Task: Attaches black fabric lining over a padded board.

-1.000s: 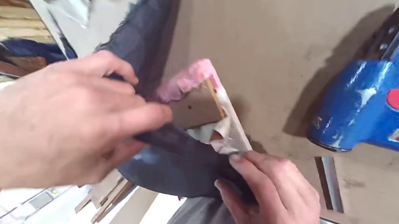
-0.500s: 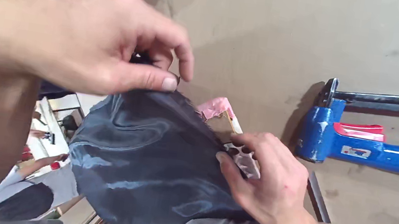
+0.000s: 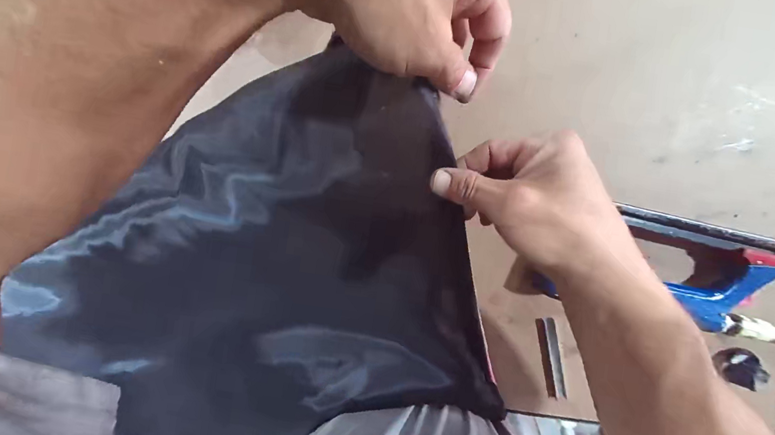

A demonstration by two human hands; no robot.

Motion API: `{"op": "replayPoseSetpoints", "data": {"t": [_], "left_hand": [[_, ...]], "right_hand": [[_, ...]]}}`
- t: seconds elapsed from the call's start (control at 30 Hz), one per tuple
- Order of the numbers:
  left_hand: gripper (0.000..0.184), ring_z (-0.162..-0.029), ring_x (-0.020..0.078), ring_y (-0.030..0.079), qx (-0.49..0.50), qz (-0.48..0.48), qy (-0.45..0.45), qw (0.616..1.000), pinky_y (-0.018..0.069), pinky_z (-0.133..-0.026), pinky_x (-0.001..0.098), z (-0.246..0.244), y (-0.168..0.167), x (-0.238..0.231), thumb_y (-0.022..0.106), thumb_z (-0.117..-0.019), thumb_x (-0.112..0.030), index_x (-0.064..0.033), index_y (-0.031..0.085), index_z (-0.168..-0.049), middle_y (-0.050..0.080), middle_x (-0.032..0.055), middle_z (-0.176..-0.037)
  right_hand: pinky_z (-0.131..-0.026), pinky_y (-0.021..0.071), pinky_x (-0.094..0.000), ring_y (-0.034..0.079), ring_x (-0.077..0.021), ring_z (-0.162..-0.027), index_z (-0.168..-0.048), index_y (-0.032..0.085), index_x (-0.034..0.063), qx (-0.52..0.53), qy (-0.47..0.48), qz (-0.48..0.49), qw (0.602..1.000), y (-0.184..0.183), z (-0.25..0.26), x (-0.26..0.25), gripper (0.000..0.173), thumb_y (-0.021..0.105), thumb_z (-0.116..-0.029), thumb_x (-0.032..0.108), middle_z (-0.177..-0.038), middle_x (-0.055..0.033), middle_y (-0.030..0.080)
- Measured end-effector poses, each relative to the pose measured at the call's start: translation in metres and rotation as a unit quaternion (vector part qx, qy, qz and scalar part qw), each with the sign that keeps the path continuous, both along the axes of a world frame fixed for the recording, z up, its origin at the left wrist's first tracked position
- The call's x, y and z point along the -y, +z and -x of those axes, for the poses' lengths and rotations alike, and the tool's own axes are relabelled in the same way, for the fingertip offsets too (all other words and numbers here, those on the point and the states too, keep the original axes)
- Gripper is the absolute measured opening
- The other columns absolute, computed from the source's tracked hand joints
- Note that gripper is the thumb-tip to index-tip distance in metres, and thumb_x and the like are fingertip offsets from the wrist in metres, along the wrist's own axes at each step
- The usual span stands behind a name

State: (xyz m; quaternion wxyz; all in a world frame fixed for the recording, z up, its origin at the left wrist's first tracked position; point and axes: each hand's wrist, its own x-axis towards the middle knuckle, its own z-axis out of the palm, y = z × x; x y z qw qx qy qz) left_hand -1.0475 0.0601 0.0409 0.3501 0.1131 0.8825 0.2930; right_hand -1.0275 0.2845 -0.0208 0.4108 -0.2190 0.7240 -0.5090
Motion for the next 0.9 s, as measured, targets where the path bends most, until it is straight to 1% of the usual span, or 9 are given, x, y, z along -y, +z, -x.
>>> {"op": "replayPoseSetpoints", "data": {"t": [0.1, 0.17, 0.3, 0.43, 0.47, 0.53, 0.6, 0.8, 0.9], "left_hand": [[0.029, -0.107, 0.0046, 0.065, -0.06, -0.05, -0.071, 0.994, 0.0534, -0.092, 0.0325, -0.001, -0.014, 0.001, 0.05, -0.1, -0.025, -0.0187, 0.075, -0.112, 0.072, -0.0042, -0.118], [0.027, -0.096, 0.0029, 0.065, -0.052, -0.135, -0.07, 0.987, 0.0554, -0.082, 0.0283, -0.009, -0.023, -0.005, 0.052, -0.0932, -0.019, -0.0146, 0.072, -0.111, 0.072, -0.0048, -0.105], [0.033, -0.094, 0.0081, 0.068, 0.054, -0.224, -0.031, 0.973, 0.0581, -0.087, 0.0286, -0.022, -0.037, -0.003, 0.056, -0.0827, -0.009, -0.0057, 0.061, -0.115, 0.07, 0.002, -0.102], [0.013, -0.069, 0.0032, 0.062, 0.09, -0.181, -0.035, 0.979, 0.0491, -0.061, 0.0208, -0.026, -0.042, 0.002, 0.063, -0.097, -0.018, -0.0076, 0.068, -0.103, 0.067, -0.0021, -0.077], [0.016, -0.068, 0.0026, 0.062, 0.083, -0.16, -0.049, 0.982, 0.0501, -0.06, 0.0204, -0.025, -0.042, 0.003, 0.066, -0.0983, -0.024, -0.0095, 0.07, -0.1, 0.066, -0.0034, -0.076], [0.019, -0.066, 0.0029, 0.063, 0.082, -0.131, -0.05, 0.987, 0.0512, -0.059, 0.0217, -0.021, -0.041, 0.006, 0.072, -0.0954, -0.03, -0.0112, 0.073, -0.094, 0.067, -0.0036, -0.073], [0.022, -0.056, 0.0026, 0.056, 0.083, -0.128, -0.033, 0.988, 0.0443, -0.05, 0.0205, -0.019, -0.041, 0.008, 0.076, -0.0922, -0.029, -0.0115, 0.071, -0.081, 0.062, -0.0036, -0.063], [0.016, -0.059, 0.0017, 0.062, 0.062, -0.11, -0.053, 0.991, 0.0503, -0.053, 0.0231, -0.014, -0.039, 0.013, 0.077, -0.0903, -0.03, -0.0152, 0.078, -0.085, 0.068, -0.0061, -0.067], [0.015, -0.057, 0.0023, 0.063, 0.041, -0.095, -0.067, 0.992, 0.0522, -0.051, 0.025, -0.013, -0.042, 0.018, 0.073, -0.093, -0.029, -0.0171, 0.079, -0.086, 0.069, -0.0065, -0.067]], "right_hand": [[-0.044, 0.0424, -0.02, 0.053, -0.003, -0.048, -0.072, 0.073, 0.0119, 0.04, 0.012, 0.008, 0.999, -0.005, 0.007, 0.001, 0.022, 0.075, -0.0928, 0.018, -0.058, 0.0042, 0.063], [-0.042, 0.0412, -0.0207, 0.052, -0.0065, -0.045, -0.068, 0.072, 0.009, 0.054, 0.001, 0.015, 0.998, -0.005, 0.005, 0.001, 0.025, 0.073, -0.0935, 0.013, -0.056, 0.0002, 0.063], [-0.042, 0.0423, -0.0214, 0.052, -0.0066, -0.045, -0.07, 0.072, 0.0087, 0.066, 0.004, 0.005, 0.998, -0.005, 0.004, 0.005, 0.025, 0.071, -0.0942, 0.012, -0.057, 0.0001, 0.062], [-0.042, 0.0401, -0.0209, 0.052, -0.0047, -0.047, -0.068, 0.069, 0.0095, 0.048, 0.02, -0.016, 0.999, -0.004, 0.01, 0.008, 0.026, 0.073, -0.0937, 0.013, -0.057, 0.002, 0.061], [-0.044, 0.0417, -0.0203, 0.054, -0.0038, -0.049, -0.071, 0.07, 0.0101, 0.048, 0.031, -0.02, 0.998, -0.006, 0.013, 0.008, 0.024, 0.073, -0.0942, 0.015, -0.058, 0.0029, 0.062], [-0.048, 0.0452, -0.0213, 0.057, -0.0037, -0.052, -0.074, 0.073, 0.0111, 0.053, 0.047, -0.03, 0.997, -0.01, 0.018, 0.009, 0.022, 0.075, -0.0936, 0.02, -0.061, 0.0032, 0.065], [-0.049, 0.0476, -0.0214, 0.059, -0.0034, -0.053, -0.075, 0.074, 0.0114, 0.049, 0.056, -0.046, 0.996, -0.01, 0.019, 0.012, 0.022, 0.075, -0.0939, 0.022, -0.062, 0.0035, 0.066], [-0.05, 0.0465, -0.0218, 0.059, -0.0036, -0.053, -0.076, 0.075, 0.0106, 0.059, 0.084, -0.033, 0.994, -0.018, 0.021, 0.017, 0.02, 0.076, -0.0932, 0.021, -0.062, 0.0028, 0.067], [-0.056, 0.0547, -0.0242, 0.066, -0.0035, -0.06, -0.083, 0.078, 0.0131, 0.015, 0.099, -0.045, 0.994, -0.017, 0.027, 0.013, 0.017, 0.075, -0.0941, 0.026, -0.069, 0.0046, 0.072]]}}
